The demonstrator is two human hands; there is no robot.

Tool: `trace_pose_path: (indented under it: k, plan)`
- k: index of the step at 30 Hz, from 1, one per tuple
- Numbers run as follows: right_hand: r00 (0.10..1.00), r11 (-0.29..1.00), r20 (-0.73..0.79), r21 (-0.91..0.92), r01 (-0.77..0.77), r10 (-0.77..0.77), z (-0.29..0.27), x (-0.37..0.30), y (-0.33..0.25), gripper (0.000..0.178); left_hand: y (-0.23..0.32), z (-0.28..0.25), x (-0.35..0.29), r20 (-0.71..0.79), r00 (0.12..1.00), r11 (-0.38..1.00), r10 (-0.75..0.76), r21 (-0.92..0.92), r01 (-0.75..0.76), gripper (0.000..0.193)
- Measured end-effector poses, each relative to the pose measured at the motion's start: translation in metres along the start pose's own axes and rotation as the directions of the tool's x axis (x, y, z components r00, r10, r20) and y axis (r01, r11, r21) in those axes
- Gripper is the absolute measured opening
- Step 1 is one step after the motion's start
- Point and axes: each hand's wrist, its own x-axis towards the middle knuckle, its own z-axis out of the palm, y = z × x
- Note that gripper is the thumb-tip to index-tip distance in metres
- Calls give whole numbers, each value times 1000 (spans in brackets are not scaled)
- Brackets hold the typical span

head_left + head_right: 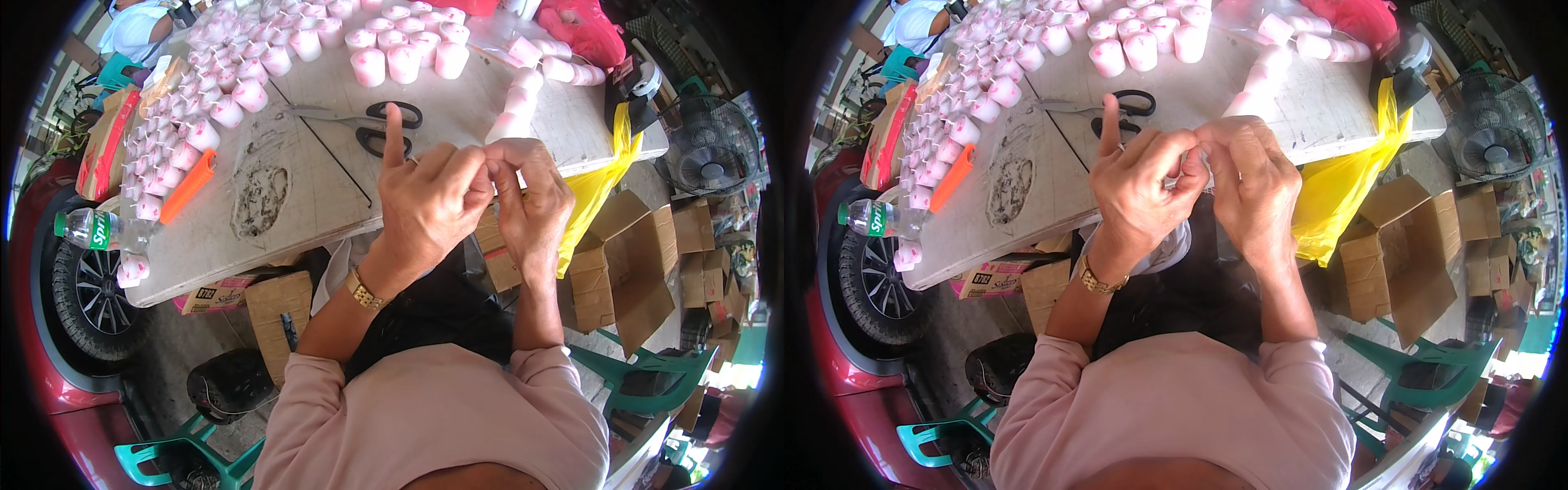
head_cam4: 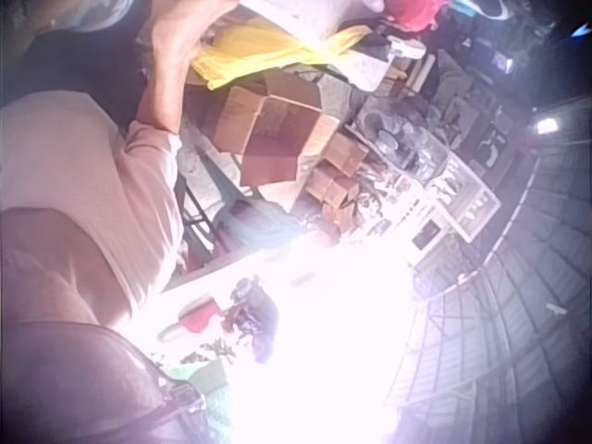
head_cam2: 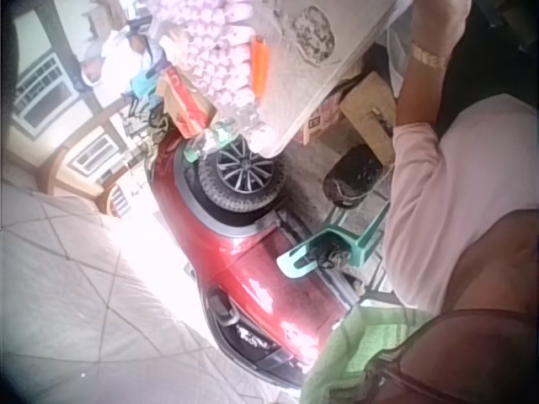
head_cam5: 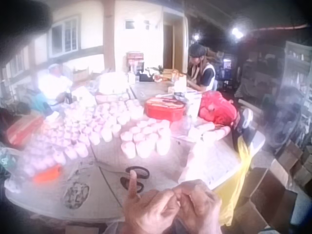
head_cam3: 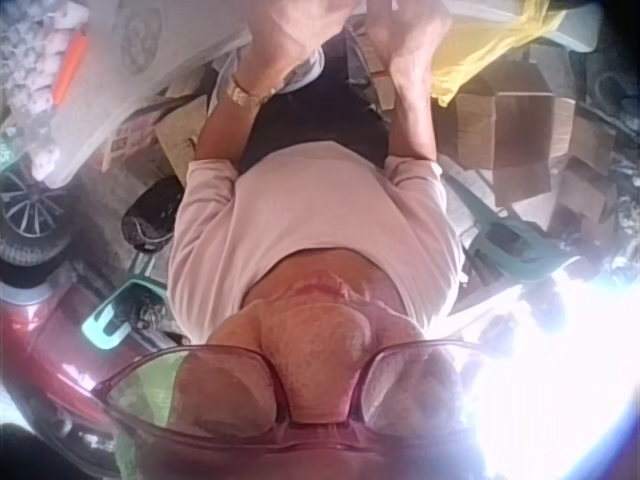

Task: The person assembles small pink and white cylindrical candles by inserting wicks, trimming excess wick with scissors, and wiping the candles with a white cloth. The person handles each candle individually, repeating the same sequence of actions throughout the clip.

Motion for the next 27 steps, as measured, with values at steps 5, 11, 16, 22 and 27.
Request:
trace_pose_path:
  k: [5,11,16,22,27]
  plan:
    - [991,993,-81,-62,105,-110,4,-6,-2,18,-1,-3,-2,94,945,862,-314,-388,325,12]
    - [991,993,-90,-69,91,-97,8,-8,0,21,1,-12,-2,173,937,853,-305,-389,349,11]
    - [968,968,-115,-144,206,-223,8,-7,3,26,2,-20,-1,224,939,873,-262,-360,330,9]
    - [973,972,-109,-138,190,-206,9,-9,6,28,1,-23,-2,266,941,896,-207,-336,292,9]
    - [969,965,-128,-180,188,-213,9,-8,11,29,0,-20,-4,249,956,897,-155,-369,242,26]
